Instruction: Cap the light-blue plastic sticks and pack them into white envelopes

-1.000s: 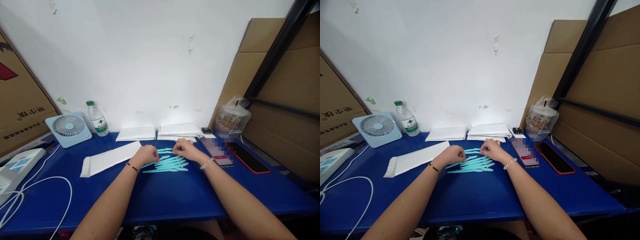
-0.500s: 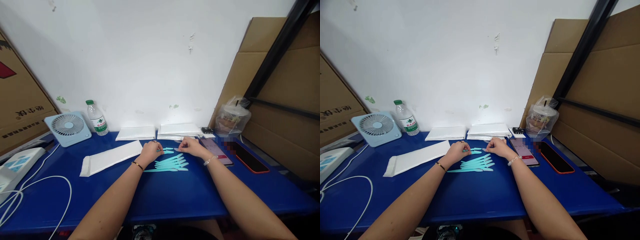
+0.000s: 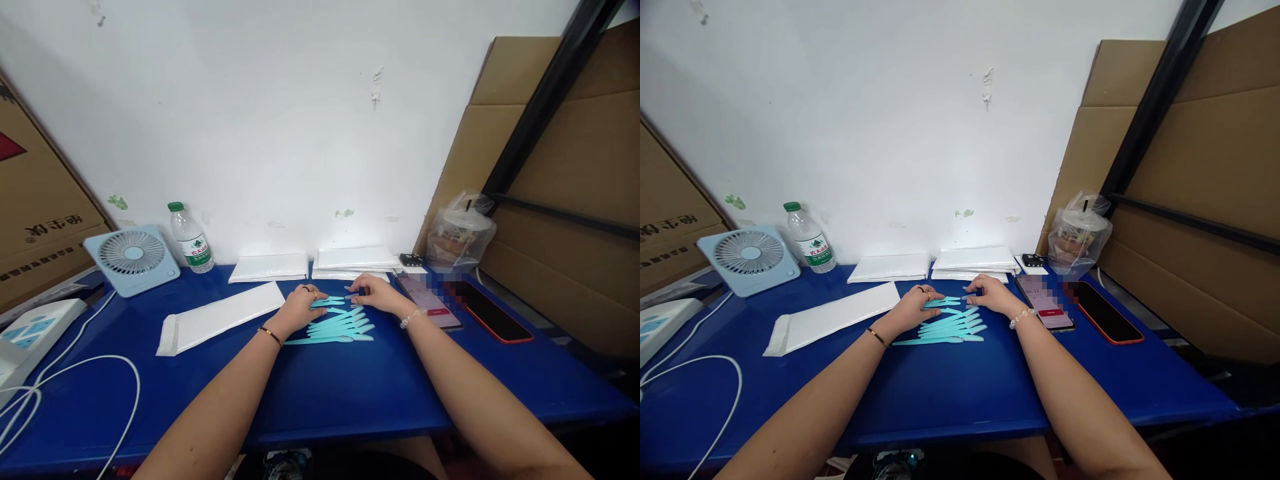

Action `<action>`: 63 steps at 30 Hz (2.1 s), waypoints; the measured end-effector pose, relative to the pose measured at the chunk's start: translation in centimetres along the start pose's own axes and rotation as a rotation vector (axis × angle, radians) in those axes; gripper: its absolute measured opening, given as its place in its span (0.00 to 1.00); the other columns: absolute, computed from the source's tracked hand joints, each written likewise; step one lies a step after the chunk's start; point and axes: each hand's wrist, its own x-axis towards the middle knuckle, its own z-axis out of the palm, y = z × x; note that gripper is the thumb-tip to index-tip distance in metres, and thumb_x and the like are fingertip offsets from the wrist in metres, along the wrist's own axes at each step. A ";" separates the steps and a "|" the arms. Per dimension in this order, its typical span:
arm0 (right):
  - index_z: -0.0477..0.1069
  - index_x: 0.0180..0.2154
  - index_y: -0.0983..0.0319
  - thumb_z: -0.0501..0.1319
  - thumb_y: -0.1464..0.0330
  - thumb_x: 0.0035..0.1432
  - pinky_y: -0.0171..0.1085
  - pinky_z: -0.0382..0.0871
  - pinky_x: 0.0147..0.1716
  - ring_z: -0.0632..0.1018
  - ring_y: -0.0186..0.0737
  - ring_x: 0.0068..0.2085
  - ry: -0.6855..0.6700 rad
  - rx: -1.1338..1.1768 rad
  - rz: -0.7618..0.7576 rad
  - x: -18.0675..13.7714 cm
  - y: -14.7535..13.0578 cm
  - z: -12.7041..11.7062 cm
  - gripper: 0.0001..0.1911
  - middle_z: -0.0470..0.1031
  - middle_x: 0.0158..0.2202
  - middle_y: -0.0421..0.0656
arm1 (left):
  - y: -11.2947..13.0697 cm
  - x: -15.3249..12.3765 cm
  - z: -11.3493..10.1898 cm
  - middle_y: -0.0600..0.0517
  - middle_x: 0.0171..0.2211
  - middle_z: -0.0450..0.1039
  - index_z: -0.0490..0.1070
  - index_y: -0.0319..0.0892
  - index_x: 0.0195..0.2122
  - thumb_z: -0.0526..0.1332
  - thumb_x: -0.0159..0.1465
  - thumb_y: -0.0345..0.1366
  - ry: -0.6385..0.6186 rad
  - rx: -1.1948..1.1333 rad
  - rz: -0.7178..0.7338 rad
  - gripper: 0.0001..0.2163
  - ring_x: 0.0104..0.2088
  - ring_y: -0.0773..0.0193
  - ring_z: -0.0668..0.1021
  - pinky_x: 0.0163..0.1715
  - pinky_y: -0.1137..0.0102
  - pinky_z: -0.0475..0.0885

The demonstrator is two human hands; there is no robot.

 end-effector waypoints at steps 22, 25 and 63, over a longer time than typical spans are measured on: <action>0.72 0.30 0.63 0.62 0.62 0.50 0.33 0.63 0.29 0.68 0.34 0.30 -0.266 -0.050 -0.016 -1.8 -3.3 -1.3 0.10 0.67 0.32 0.41 | 1.4 -0.8 -2.1 0.52 0.27 0.75 0.74 0.43 0.27 0.60 0.55 0.40 -0.118 0.003 -0.086 0.07 0.27 0.65 0.73 0.24 0.73 0.59; 0.72 0.29 0.63 0.62 0.61 0.50 0.33 0.63 0.29 0.70 0.35 0.30 -0.223 0.012 0.006 -1.6 -2.9 -1.4 0.11 0.70 0.31 0.42 | 0.3 -1.1 -3.3 0.53 0.27 0.75 0.74 0.43 0.27 0.60 0.55 0.39 -0.106 0.020 -0.143 0.07 0.27 0.65 0.73 0.24 0.73 0.59; 0.74 0.28 0.62 0.67 0.61 0.45 0.35 0.64 0.28 0.70 0.37 0.30 -0.413 -0.129 0.014 -2.8 -4.9 -2.0 0.11 0.68 0.32 0.42 | -1.2 -1.4 -3.0 0.46 0.47 0.68 0.69 0.46 0.50 0.61 0.55 0.50 -0.037 0.014 -0.047 0.23 0.49 0.54 0.69 0.46 0.67 0.65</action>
